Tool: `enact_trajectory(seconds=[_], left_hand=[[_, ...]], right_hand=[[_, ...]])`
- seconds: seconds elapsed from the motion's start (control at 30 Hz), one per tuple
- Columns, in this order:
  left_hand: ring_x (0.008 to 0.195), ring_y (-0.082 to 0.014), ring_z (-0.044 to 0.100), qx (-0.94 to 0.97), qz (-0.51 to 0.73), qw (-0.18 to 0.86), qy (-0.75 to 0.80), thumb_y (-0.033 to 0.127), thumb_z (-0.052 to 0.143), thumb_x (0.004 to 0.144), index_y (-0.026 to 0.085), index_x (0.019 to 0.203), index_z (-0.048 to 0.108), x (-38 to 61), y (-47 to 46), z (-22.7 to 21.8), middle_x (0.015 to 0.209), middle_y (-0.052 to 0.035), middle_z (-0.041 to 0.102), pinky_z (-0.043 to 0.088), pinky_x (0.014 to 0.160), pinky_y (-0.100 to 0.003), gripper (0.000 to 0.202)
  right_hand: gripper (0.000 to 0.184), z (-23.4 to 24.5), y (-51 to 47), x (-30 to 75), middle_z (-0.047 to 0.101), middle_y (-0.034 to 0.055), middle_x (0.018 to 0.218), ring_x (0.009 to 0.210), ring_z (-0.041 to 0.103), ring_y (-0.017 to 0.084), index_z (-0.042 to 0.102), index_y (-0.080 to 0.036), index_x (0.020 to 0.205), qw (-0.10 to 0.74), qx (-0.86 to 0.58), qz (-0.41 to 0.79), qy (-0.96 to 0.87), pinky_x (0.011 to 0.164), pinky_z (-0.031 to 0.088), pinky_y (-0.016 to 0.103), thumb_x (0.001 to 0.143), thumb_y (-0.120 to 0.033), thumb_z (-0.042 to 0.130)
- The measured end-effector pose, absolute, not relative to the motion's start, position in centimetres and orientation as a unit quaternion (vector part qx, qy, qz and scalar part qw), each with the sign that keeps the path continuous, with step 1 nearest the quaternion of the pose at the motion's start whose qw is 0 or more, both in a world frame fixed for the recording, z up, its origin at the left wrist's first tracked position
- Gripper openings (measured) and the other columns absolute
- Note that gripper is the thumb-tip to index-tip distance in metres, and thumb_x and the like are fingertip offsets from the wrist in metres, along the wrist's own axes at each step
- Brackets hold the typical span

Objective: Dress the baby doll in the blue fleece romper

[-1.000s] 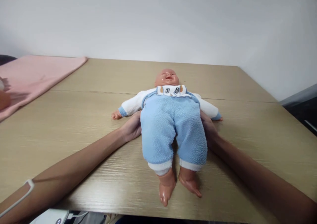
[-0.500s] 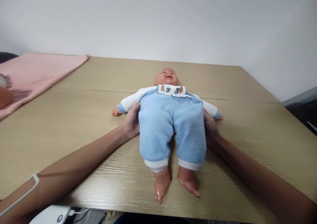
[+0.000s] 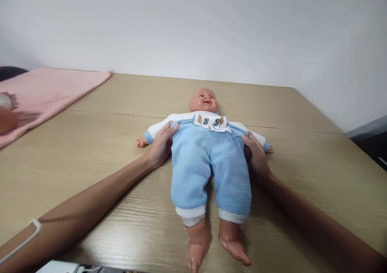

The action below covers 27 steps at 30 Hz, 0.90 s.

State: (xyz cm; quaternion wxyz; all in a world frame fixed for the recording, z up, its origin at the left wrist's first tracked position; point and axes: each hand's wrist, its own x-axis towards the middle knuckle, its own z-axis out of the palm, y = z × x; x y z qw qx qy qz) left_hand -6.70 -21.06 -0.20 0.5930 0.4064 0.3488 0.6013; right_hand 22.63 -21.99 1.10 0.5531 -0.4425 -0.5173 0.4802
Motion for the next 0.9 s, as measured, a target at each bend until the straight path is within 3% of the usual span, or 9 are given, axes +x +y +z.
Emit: enact_trajectory(seconds=[0.13,0.27,0.4,0.6,0.7,0.83,0.9], left_hand=[[0.087,-0.0172,0.056,0.436,0.576,0.576,0.381,0.05,0.084,0.1,0.022,0.105,0.071,-7.3,-20.8,-1.0,0.097,0.0007,0.065,0.049,0.079,-0.026,0.031],[0.083,-0.0163,0.05,0.481,0.566,0.541,0.394,0.064,0.082,0.101,0.023,0.106,0.067,-7.6,-20.7,-1.4,0.093,0.0021,0.058,0.045,0.077,-0.027,0.044],[0.076,-0.0159,0.045,0.531,0.562,0.46,0.436,0.071,0.077,0.102,0.024,0.109,0.064,-7.5,-20.8,-1.2,0.087,0.0033,0.056,0.039,0.068,-0.028,0.05],[0.088,-0.0183,0.053,0.573,0.532,0.413,0.467,0.06,0.067,0.112,0.023,0.109,0.065,-7.4,-21.2,-1.5,0.097,0.0011,0.059,0.045,0.08,-0.03,0.037],[0.1,-0.0201,0.059,0.574,0.55,0.38,0.473,0.052,0.064,0.115,0.024,0.116,0.065,-7.3,-21.4,-1.7,0.106,-0.0009,0.064,0.047,0.091,-0.032,0.027],[0.104,-0.0215,0.06,0.566,0.587,0.3,0.495,0.047,0.066,0.115,0.025,0.117,0.064,-7.2,-21.6,-1.8,0.11,-0.0024,0.064,0.046,0.096,-0.034,0.021],[0.101,-0.0211,0.059,0.569,0.6,0.271,0.492,0.045,0.066,0.115,0.025,0.115,0.063,-7.1,-21.6,-1.9,0.108,-0.0022,0.061,0.046,0.094,-0.035,0.02]], right_hand=[[0.022,1.3,-21.1,22.6,0.062,-0.0026,0.086,0.077,0.053,0.018,0.07,-0.028,0.096,0.559,-0.448,0.434,-0.546,0.072,0.049,0.031,0.098,-0.048,0.079],[0.029,1.1,-19.9,22.5,0.06,-0.0062,0.078,0.069,0.049,0.017,0.067,-0.031,0.109,0.541,-0.452,0.468,-0.533,0.066,0.044,0.03,0.1,-0.055,0.081],[0.035,0.6,-19.3,22.4,0.062,-0.0048,0.081,0.072,0.053,0.018,0.067,-0.03,0.109,0.537,-0.481,0.419,-0.551,0.069,0.047,0.032,0.101,-0.062,0.078],[0.038,-0.9,-19.6,23.2,0.073,0.0037,0.102,0.095,0.068,0.025,0.068,-0.026,0.109,0.53,-0.546,0.327,-0.561,0.093,0.056,0.043,0.099,-0.061,0.078],[0.034,-0.5,-19.7,23.5,0.072,0.0049,0.112,0.097,0.069,0.025,0.066,-0.026,0.117,0.565,-0.543,0.255,-0.566,0.093,0.057,0.045,0.098,-0.05,0.08],[0.022,2.9,-19.2,22.3,0.071,0.0068,0.123,0.102,0.068,0.025,0.066,-0.027,0.121,0.558,-0.501,0.152,-0.644,0.095,0.056,0.045,0.104,-0.038,0.073],[0.013,5.5,-18.1,20.7,0.073,0.0061,0.115,0.1,0.07,0.025,0.067,-0.027,0.117,0.509,-0.455,0.139,-0.717,0.096,0.057,0.045,0.107,-0.035,0.069]])
